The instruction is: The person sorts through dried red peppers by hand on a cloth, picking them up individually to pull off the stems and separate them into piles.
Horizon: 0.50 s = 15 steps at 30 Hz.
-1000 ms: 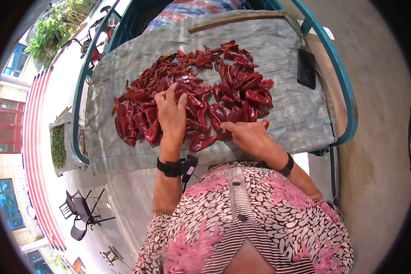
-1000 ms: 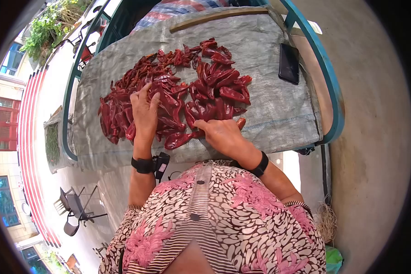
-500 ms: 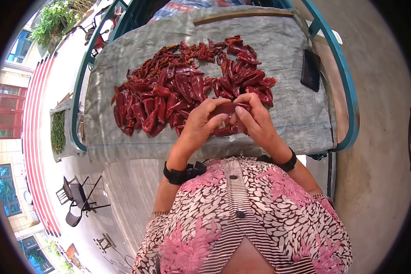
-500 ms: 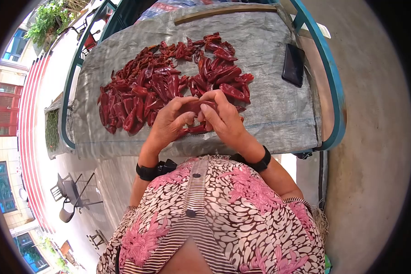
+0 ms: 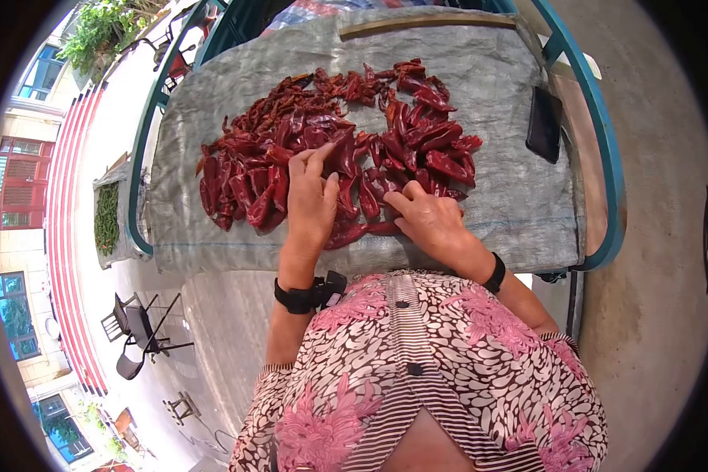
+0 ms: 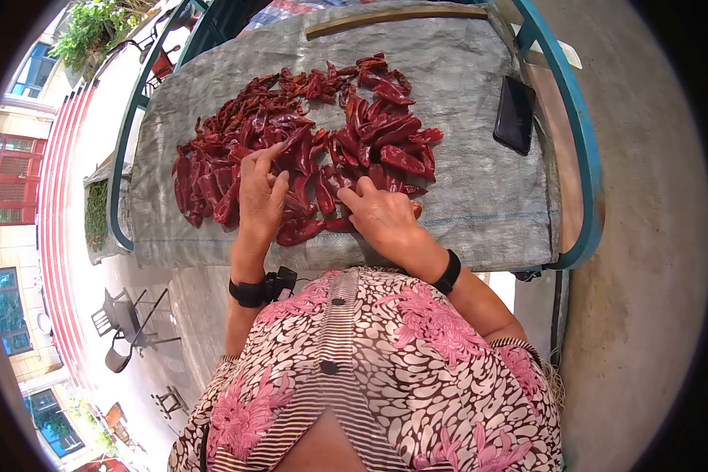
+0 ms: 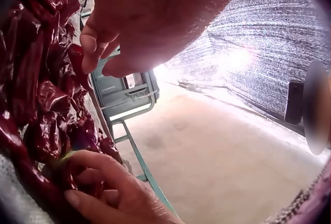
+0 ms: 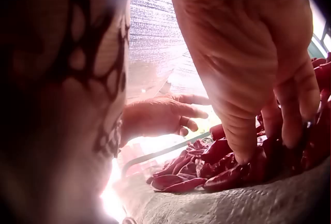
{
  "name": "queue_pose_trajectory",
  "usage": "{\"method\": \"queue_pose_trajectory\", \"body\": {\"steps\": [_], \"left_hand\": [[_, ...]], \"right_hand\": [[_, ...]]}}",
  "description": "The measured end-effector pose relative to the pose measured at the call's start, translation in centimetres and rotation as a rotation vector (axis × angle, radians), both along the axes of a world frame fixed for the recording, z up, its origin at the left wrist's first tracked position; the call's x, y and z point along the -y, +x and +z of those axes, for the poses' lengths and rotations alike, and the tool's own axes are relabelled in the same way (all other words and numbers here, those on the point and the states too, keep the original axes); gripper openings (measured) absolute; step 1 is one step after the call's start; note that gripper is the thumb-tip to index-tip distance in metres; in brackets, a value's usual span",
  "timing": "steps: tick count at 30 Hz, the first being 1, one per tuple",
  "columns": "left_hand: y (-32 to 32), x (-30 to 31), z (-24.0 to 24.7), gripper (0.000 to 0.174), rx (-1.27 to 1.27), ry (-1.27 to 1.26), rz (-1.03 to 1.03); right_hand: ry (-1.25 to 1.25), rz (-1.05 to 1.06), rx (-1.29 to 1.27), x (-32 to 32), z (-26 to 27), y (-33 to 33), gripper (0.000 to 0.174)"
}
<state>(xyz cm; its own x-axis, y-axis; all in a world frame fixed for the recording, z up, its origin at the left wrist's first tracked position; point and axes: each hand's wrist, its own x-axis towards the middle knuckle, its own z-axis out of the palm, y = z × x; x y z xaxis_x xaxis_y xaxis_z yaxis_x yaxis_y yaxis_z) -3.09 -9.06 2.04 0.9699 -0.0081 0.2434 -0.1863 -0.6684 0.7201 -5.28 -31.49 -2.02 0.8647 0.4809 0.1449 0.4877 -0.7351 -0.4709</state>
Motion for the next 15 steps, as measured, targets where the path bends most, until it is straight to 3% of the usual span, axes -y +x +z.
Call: {"method": "queue_pose_trajectory", "body": {"steps": [2,5,8,12,15], "left_hand": [[-0.3,0.1,-0.1,0.041,0.008,0.069,-0.141],[-1.4,0.6,-1.3,0.047,-0.074,0.092,-0.237],[-1.7,1.2,-1.2,0.047,-0.080,0.041,-0.232],[-1.9,2.2,0.7,0.046,-0.308,-0.037,-0.233],[-1.5,2.6,-0.4,0.050,-0.196,-0.075,-0.340]], "right_hand": [[-0.039,0.011,0.012,-0.2,-0.1,0.1,0.040],[-0.067,0.110,0.105,0.2,-1.1,0.4,0.036],[-0.014,0.077,0.131,0.2,-1.2,0.6,0.035],[0.151,-0.016,0.140,0.5,-0.7,1.2,0.030],[0.382,-0.095,0.127,0.5,-0.4,1.6,0.025]]}}
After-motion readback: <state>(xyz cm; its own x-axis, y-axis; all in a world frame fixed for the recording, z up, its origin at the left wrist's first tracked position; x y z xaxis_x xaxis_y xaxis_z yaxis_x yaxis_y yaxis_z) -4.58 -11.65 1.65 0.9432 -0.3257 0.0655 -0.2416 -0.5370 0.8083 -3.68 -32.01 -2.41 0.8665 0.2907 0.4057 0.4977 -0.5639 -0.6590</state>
